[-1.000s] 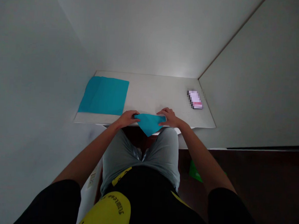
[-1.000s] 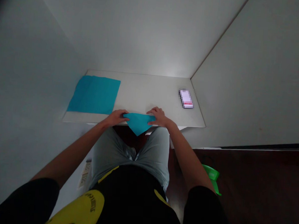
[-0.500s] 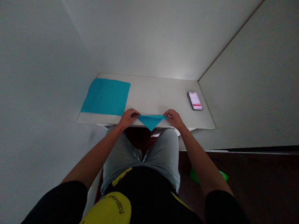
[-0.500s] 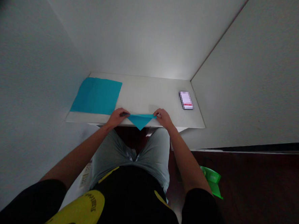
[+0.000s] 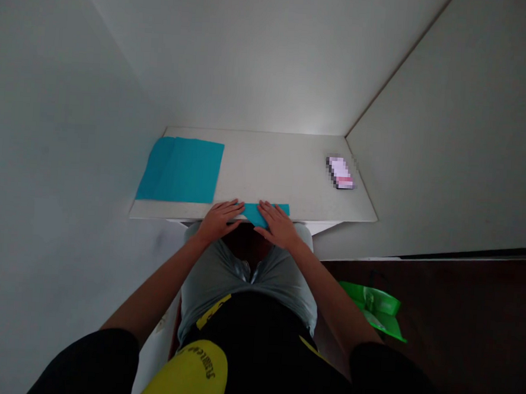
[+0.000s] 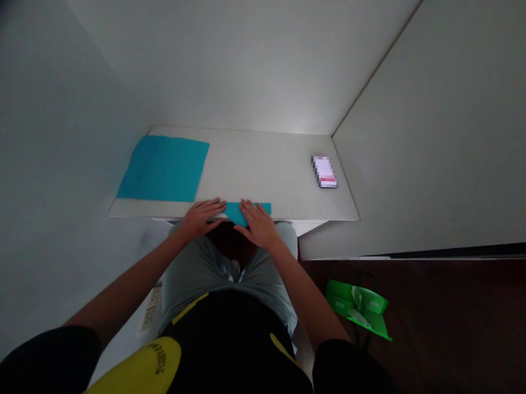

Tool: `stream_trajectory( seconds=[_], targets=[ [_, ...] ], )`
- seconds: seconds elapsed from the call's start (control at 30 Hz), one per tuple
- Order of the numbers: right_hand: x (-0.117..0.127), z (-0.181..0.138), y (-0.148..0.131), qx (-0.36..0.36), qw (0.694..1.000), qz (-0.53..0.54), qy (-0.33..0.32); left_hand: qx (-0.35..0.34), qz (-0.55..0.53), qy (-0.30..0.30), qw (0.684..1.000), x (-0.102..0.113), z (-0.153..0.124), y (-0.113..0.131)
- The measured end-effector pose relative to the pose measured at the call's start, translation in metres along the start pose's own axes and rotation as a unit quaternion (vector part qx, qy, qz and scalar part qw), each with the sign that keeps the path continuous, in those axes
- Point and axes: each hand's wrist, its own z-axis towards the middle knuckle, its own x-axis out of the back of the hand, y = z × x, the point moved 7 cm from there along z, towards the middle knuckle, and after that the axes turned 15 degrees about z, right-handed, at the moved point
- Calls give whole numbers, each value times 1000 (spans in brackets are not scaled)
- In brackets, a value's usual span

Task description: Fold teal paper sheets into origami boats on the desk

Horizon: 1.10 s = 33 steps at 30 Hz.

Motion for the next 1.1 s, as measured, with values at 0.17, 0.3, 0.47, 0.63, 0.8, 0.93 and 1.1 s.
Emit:
stream_trajectory(
  seconds=[0.17,0.3,0.47,0.63,0.8,0.93,1.1],
  targets=[
    [23,-33,39,-32,999,-7,39,33,-30,24,999,-7,2,-2],
    [46,-45,49,-70,990,8,124,71,-91,43,992,-7,1,-4],
    [62,-20,57,-111,972,93,184,198,-182,38,962,-3,19,-31],
    [66,12,85,-180,961,104,182,251,-119,32,960,-1,46,-46],
    [60,12,80,-110,981,47,153,153,-21,45,987,-1,47,-29],
    [58,1,70,-39,990,75,113,90,-41,40,994,-2,40,-24],
    [63,0,72,-33,985,135,106,32,-32,4,999,-8,42,-22]
  ],
)
